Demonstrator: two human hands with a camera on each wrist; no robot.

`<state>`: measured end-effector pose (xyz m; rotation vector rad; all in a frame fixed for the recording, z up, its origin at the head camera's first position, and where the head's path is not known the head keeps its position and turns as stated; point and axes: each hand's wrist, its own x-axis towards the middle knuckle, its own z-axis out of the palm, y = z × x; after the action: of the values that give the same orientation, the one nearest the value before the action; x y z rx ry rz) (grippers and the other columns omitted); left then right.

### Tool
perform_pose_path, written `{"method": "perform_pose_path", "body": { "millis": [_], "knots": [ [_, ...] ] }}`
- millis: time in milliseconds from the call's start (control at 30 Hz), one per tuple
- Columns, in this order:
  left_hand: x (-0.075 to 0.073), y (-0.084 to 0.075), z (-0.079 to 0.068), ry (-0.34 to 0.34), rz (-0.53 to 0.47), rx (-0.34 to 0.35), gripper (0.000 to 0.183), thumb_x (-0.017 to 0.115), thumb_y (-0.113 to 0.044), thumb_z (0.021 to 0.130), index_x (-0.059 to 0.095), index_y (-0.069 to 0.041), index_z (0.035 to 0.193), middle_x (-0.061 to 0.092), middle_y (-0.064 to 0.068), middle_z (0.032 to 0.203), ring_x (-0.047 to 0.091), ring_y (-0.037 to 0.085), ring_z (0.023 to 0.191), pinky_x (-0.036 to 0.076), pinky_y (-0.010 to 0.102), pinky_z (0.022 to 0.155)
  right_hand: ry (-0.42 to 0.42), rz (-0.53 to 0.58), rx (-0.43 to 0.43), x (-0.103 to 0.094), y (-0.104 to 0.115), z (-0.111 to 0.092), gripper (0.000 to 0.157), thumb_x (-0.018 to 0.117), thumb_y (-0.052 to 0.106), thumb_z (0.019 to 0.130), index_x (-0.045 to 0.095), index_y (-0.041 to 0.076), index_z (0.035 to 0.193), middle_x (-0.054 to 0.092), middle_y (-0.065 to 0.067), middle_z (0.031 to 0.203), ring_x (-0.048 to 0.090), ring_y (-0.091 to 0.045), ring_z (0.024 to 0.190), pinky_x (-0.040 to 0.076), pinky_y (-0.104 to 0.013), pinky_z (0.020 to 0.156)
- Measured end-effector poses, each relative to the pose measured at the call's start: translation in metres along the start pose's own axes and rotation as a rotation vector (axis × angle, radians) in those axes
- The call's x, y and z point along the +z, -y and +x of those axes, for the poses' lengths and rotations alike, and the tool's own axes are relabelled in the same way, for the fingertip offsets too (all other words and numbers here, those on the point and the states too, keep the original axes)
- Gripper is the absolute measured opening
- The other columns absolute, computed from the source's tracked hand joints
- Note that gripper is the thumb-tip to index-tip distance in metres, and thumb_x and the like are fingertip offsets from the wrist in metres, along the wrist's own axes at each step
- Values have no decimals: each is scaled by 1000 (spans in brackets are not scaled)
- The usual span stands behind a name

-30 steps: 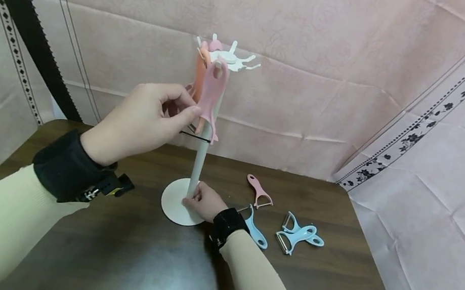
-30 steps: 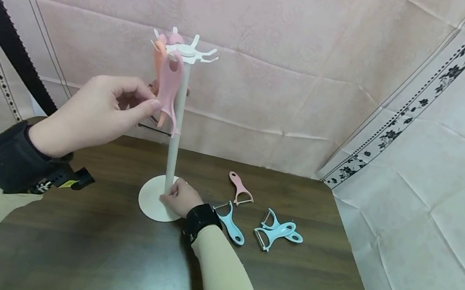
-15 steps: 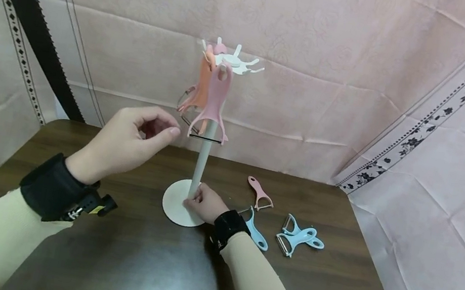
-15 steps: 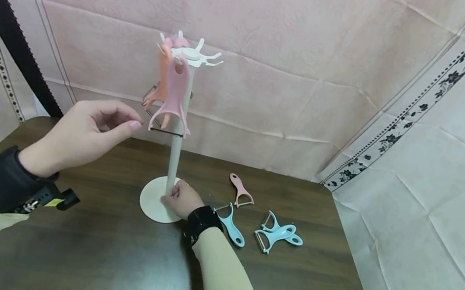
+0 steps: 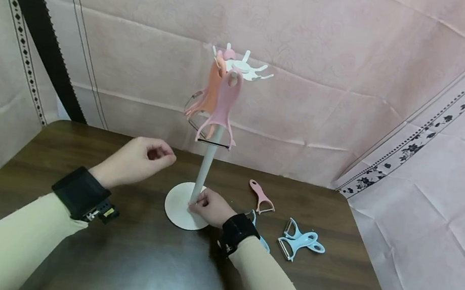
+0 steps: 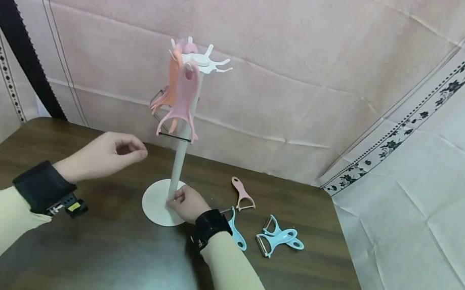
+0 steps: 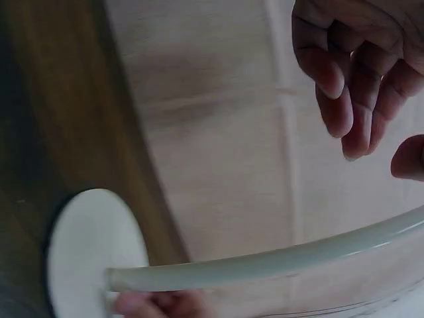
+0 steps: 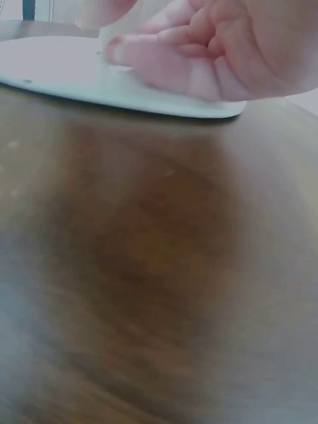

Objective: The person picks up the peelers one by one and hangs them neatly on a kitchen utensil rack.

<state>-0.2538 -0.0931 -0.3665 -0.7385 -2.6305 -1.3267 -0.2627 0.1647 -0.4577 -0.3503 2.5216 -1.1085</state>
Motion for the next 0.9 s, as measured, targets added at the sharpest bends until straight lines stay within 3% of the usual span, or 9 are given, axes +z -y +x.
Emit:
{"method": "perform_pose_path", "body": {
  "millis": [167, 300, 467, 600, 733, 900],
  "knots": [
    [19, 14, 4, 163, -6, -60, 26, 63, -38, 92, 68, -16, 105, 64, -1, 89, 58, 19, 82, 48, 36, 70, 32, 30, -12, -23, -5, -8, 16, 63, 22, 95, 58, 8, 102, 62, -6, 88, 60, -19, 78, 49, -31, 67],
    [36, 21, 8, 255, -8, -103, 35, 65, -41, 90, 65, -12, 109, 64, 0, 93, 60, 18, 85, 50, 35, 72, -16, -102, -7, -52, -15, -18, 19, 63, 28, 95, 60, 12, 105, 63, -2, 89, 60, -17, 80, 48, -32, 70],
    [62, 24, 11, 313, 40, -172, 48, 69, -43, 87, 61, -4, 115, 63, 4, 93, 59, 19, 84, 50, 35, 73, -111, -222, 62, -98, -32, -26, 34, 64, 33, 93, 60, 10, 118, 64, -3, 104, 59, -16, 91, 49, -35, 77],
    [86, 27, 15, 338, 129, -260, 49, 71, -48, 83, 61, -4, 103, 61, 4, 81, 57, 19, 71, 47, 33, 62, -179, -341, 111, -125, -46, -27, 46, 62, 32, 94, 55, 3, 129, 62, -11, 117, 61, -23, 98, 48, -41, 83],
    [107, 34, 21, 360, 192, -327, 49, 70, -55, 81, 62, -7, 86, 61, 3, 71, 56, 19, 63, 44, 33, 56, -204, -444, 184, -137, -61, -23, 49, 62, 31, 93, 54, -2, 129, 62, -16, 116, 58, -29, 105, 44, -46, 90],
    [125, 46, 29, 406, 323, -354, 53, 64, -60, 82, 66, -8, 82, 60, 2, 67, 56, 19, 61, 43, 33, 55, -180, -518, 233, -139, -75, -15, 38, 64, 27, 90, 61, -2, 115, 63, -13, 101, 59, -29, 91, 46, -43, 80]
  ]
}}
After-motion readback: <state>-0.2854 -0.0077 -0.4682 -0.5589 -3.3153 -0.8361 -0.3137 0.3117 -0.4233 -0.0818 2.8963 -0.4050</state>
